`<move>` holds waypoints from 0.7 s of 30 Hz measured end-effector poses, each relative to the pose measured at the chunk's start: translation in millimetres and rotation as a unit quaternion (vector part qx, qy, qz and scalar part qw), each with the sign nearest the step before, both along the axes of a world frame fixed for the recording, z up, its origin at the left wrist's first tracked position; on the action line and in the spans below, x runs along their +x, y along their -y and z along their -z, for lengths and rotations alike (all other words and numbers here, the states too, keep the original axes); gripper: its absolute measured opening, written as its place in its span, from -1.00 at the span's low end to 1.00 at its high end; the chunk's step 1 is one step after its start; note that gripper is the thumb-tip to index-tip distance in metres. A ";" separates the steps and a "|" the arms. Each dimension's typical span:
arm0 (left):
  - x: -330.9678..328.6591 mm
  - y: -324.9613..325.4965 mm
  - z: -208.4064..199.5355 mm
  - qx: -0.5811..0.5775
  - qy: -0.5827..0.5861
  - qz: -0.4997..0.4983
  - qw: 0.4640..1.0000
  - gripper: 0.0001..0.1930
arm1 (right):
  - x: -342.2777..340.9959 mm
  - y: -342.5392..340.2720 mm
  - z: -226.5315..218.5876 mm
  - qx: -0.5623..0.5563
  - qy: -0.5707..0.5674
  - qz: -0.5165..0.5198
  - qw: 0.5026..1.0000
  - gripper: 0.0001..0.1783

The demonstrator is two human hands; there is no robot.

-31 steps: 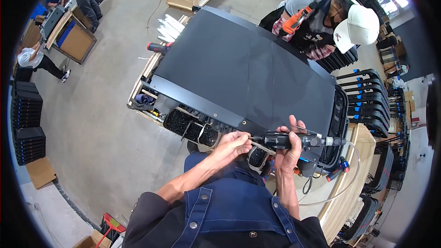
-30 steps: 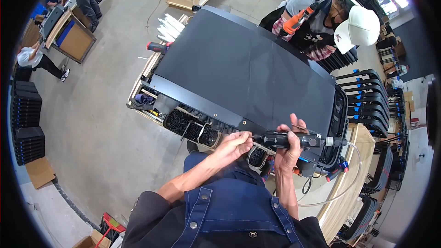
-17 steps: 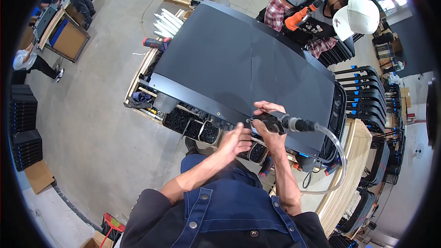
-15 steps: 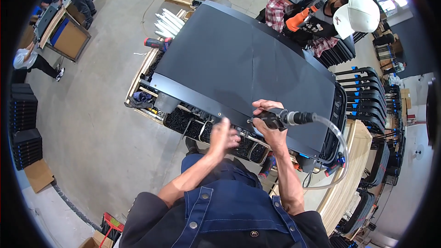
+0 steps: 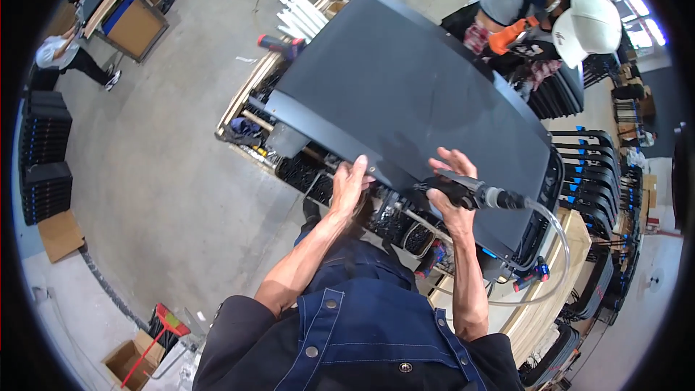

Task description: Assembling the base and covers of a treadmill using power tools in a factory setting.

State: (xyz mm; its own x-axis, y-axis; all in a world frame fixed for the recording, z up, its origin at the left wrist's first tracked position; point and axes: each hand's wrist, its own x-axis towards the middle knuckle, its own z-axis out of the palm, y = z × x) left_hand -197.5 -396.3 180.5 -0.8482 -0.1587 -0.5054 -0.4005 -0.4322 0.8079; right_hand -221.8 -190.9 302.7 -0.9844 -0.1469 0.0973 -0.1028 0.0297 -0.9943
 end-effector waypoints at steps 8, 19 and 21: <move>34.0 95.5 110.2 -0.421 0.061 0.152 0.892 -0.68 | 88.8 25.0 45.1 0.123 0.189 0.232 0.946 -0.84; 19.1 117.3 173.5 -0.535 -0.061 0.330 0.776 -0.59 | 74.0 117.5 277.8 0.542 0.159 -0.071 0.822 -0.70; 31.8 126.9 159.6 -0.456 -0.145 0.293 0.828 -0.57 | 67.3 119.3 299.2 0.563 0.165 -0.110 0.803 -0.73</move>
State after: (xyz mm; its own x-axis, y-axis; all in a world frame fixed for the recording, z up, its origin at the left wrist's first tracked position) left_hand -165.7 -523.2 20.9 -0.9792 0.1196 -0.1640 -0.0576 0.6111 0.7894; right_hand -154.6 -310.2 3.5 -0.8677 -0.1333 -0.4789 0.0343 0.9450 -0.3252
